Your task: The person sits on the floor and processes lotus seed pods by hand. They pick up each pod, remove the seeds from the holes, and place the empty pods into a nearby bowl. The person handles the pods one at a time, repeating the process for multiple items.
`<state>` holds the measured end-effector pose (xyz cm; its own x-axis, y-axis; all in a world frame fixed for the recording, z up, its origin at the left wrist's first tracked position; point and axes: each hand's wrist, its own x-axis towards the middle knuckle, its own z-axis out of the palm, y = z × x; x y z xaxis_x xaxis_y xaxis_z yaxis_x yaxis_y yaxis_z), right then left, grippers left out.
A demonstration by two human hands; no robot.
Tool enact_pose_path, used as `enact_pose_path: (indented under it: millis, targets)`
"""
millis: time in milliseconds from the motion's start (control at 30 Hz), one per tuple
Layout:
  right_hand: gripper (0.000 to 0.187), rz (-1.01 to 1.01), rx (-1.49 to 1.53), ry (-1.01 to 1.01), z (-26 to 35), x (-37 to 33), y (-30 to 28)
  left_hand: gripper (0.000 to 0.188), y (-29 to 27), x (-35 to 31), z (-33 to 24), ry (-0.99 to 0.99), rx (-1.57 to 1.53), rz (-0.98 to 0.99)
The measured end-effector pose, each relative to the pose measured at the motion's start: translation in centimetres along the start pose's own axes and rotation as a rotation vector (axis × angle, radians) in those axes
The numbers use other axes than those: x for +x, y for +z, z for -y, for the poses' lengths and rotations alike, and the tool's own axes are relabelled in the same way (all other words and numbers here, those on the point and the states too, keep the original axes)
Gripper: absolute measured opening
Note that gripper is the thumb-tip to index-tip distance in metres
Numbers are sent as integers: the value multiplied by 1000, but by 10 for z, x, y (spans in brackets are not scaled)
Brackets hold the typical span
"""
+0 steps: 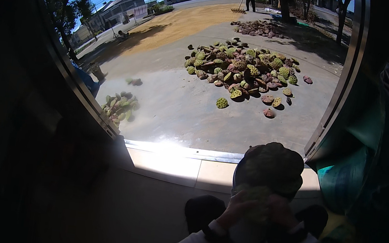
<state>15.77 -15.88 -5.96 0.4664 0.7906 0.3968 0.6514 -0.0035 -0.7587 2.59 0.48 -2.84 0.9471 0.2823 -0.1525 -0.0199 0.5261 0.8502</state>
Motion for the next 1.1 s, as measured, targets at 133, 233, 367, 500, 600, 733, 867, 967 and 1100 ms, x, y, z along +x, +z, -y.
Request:
enact_pose_path:
  millis: [133,233,367,500,600,733,867,967,1100]
  targets:
    - [18,-12,360,428,0,-4,4,37,3,1,4,59,80,-16]
    - [18,60,245,494,9,-4,0,36,3,2,6,56,115,-61]
    - [19,169,87,503,20,-1,-8,36,4,2,6,37,227,-118]
    - [19,77,255,425,23,3,-9,37,5,2,4,-22,12,-98]
    - [20,14,193,187,24,2,-13,38,1,1,8,-13,-31,-107]
    - [16,-12,927,759,26,0,-24,39,-8,4,19,70,16,-101]
    - [23,124,631,754,33,4,-17,40,-8,9,29,151,331,-136]
    - [39,60,89,474,41,9,-1,40,-2,8,26,114,290,-116]
    - [40,-8,76,382,47,14,4,43,1,1,14,16,133,-32]
